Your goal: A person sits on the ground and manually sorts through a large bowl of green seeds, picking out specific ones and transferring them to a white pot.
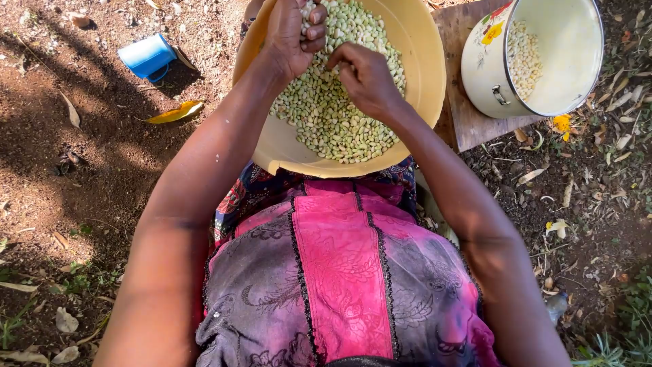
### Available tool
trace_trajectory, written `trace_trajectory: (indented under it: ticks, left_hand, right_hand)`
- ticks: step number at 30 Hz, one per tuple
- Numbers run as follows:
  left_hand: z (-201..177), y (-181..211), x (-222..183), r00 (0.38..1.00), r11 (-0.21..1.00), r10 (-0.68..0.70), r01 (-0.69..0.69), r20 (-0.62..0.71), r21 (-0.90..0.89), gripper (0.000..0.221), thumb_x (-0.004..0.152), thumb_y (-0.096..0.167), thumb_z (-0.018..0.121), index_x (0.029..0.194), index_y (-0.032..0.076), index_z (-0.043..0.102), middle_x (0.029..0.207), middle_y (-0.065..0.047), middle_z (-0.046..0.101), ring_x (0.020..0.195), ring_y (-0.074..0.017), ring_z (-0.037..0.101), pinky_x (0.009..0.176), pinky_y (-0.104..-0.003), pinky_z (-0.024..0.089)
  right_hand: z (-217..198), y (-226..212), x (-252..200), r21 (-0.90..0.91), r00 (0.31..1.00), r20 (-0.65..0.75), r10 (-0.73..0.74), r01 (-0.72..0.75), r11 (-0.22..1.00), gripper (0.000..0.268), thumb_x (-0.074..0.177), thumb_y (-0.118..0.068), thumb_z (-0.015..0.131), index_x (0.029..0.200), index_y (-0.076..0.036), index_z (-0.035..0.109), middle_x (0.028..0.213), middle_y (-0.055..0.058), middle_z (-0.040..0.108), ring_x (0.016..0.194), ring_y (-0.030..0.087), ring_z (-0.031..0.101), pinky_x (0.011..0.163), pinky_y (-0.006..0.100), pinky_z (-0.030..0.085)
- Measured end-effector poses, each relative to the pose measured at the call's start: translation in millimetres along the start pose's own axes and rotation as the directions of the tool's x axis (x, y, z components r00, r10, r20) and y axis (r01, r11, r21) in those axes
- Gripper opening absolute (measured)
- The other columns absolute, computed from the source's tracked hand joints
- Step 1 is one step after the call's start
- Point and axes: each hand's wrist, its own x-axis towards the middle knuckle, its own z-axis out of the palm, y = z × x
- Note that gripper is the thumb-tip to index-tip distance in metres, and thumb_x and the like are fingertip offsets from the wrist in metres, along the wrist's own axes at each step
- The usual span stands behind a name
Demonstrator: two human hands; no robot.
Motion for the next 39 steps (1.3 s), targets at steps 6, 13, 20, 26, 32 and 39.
trace_trajectory:
  ticks: [6,13,20,26,32,39]
  left_hand:
    - [14.3,9.6,-7.9,0.993,1.0,0.017,-0.015,0.114,-0.015,0.016,0.105,0.024,0.057,0.091,0.018,0.054,0.072,0.0,0.053,0.05,-0.0065,0.039,0.041,-0.023,0.02]
    - [11.1,8.1,-4.1,0.992,0.999,0.017,-0.021,0.127,0.027,0.025,0.105,0.028,0.055,0.086,0.012,0.06,0.071,0.001,0.056,0.049,-0.0044,0.041,0.041,-0.022,0.023]
    - [16.7,9.0,-10.4,0.993,0.999,0.03,-0.033,0.113,0.024,0.016,0.106,0.029,0.059,0.099,0.015,0.06,0.072,0.002,0.055,0.05,-0.0049,0.041,0.041,-0.022,0.02]
    - [66.7,19.1,-37.0,0.997,0.987,0.074,-0.076,0.015,0.142,0.025,0.107,0.034,0.054,0.095,0.012,0.055,0.063,0.005,0.05,0.042,-0.0063,0.036,0.036,-0.024,0.021]
    - [110.6,-5.8,-51.5,0.909,0.828,0.413,-0.35,-0.053,0.437,0.038,0.105,0.042,0.053,0.081,0.013,0.059,0.063,0.004,0.054,0.045,-0.0098,0.043,0.042,-0.027,0.037]
    - [106.6,-60.9,-42.9,0.541,0.091,0.616,-0.77,0.572,0.631,0.03,0.104,0.015,0.071,0.073,0.013,0.069,0.073,-0.004,0.067,0.07,-0.0238,0.066,0.083,-0.029,0.05]
  right_hand:
    - [31.5,-0.7,27.8,-0.338,0.999,0.042,-0.029,0.041,0.94,0.005,0.088,-0.012,0.081,0.087,-0.012,0.086,0.064,0.004,0.073,0.045,0.021,0.056,0.05,0.036,0.048]
    - [60.5,17.0,26.4,-0.38,0.995,-0.044,-0.087,0.063,0.923,0.023,0.086,-0.018,0.088,0.069,-0.009,0.076,0.057,0.006,0.069,0.038,0.021,0.051,0.041,0.036,0.042]
    - [58.6,9.6,23.5,-0.333,0.993,0.033,0.111,-0.094,0.938,0.019,0.085,-0.02,0.082,0.076,-0.009,0.071,0.056,0.003,0.064,0.039,0.022,0.052,0.041,0.037,0.044]
    - [26.0,-5.6,20.1,0.544,0.897,-0.021,0.441,-0.36,0.758,0.009,0.097,-0.007,0.062,0.105,-0.004,0.059,0.075,0.005,0.06,0.056,0.015,0.05,0.051,0.029,0.038]
    - [24.6,4.2,17.2,0.981,0.773,0.075,0.63,0.055,-0.185,0.015,0.106,-0.007,0.05,0.111,0.002,0.061,0.095,0.014,0.068,0.078,0.022,0.065,0.075,0.035,0.06]
    - [51.1,21.1,0.0,0.94,0.758,0.135,0.638,0.106,-0.325,0.031,0.11,-0.027,0.054,0.117,0.001,0.065,0.106,0.012,0.071,0.088,0.016,0.068,0.079,0.031,0.058]
